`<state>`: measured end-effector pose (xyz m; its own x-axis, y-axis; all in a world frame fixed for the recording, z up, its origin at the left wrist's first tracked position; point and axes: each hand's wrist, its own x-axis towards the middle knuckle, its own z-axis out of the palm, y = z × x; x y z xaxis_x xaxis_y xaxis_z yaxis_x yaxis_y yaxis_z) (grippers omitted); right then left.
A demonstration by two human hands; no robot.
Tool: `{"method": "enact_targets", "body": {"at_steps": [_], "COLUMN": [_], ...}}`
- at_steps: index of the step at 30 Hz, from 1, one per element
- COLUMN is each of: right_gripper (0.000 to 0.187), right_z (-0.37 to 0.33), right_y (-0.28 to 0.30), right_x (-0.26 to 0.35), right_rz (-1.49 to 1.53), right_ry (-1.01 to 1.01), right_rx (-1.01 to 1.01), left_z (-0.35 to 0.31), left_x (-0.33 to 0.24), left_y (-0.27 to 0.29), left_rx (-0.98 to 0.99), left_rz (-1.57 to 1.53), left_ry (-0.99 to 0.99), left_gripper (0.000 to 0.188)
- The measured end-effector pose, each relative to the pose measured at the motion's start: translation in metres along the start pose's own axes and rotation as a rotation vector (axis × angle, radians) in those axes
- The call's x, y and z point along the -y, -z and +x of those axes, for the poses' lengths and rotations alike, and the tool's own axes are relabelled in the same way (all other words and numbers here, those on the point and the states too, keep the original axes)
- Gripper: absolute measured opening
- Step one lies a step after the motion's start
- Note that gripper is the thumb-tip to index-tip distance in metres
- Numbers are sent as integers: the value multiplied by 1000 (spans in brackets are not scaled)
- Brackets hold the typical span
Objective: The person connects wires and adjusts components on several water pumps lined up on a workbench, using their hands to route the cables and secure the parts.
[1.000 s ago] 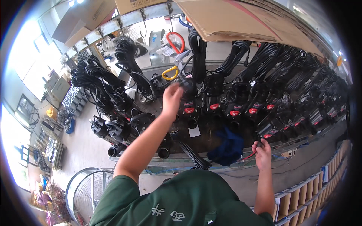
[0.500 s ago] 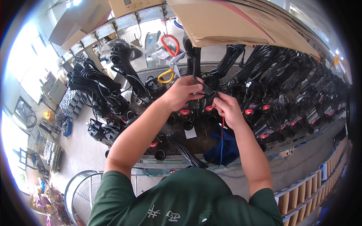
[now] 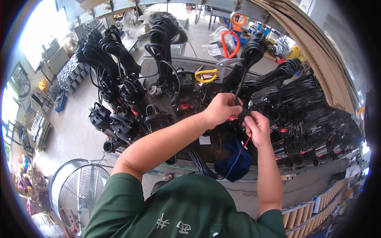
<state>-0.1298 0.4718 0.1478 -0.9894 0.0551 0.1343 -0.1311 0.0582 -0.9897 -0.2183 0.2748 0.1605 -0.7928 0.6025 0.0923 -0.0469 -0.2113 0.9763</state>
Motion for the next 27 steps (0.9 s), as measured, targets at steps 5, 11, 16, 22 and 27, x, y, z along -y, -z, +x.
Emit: {"method": "enact_targets", "body": {"at_steps": [5,11,16,22,27], "right_gripper": [20,18,18,21,36], "right_z": [1,17,36,73,116], "right_y": [-21,-30,-35,-35,-72], "right_x": [-17,-8,-9,-41,-45], "right_rz": [113,23,-104,-737,-842], "right_ry": [28,-102,-139,33,444], "right_rx": [-103,-35,65,-52,-30], "left_z": [0,2,-5,-73,-114], "left_x": [1,19,24,16,-4], "left_y": [9,29,32,59,125], "left_rx": [4,1,-125,-320,-509], "left_rz": [-5,-126,-210,289,1213], "left_ry": [63,57,-26,-277,-489], "left_gripper": [18,14,31,25,24]}}
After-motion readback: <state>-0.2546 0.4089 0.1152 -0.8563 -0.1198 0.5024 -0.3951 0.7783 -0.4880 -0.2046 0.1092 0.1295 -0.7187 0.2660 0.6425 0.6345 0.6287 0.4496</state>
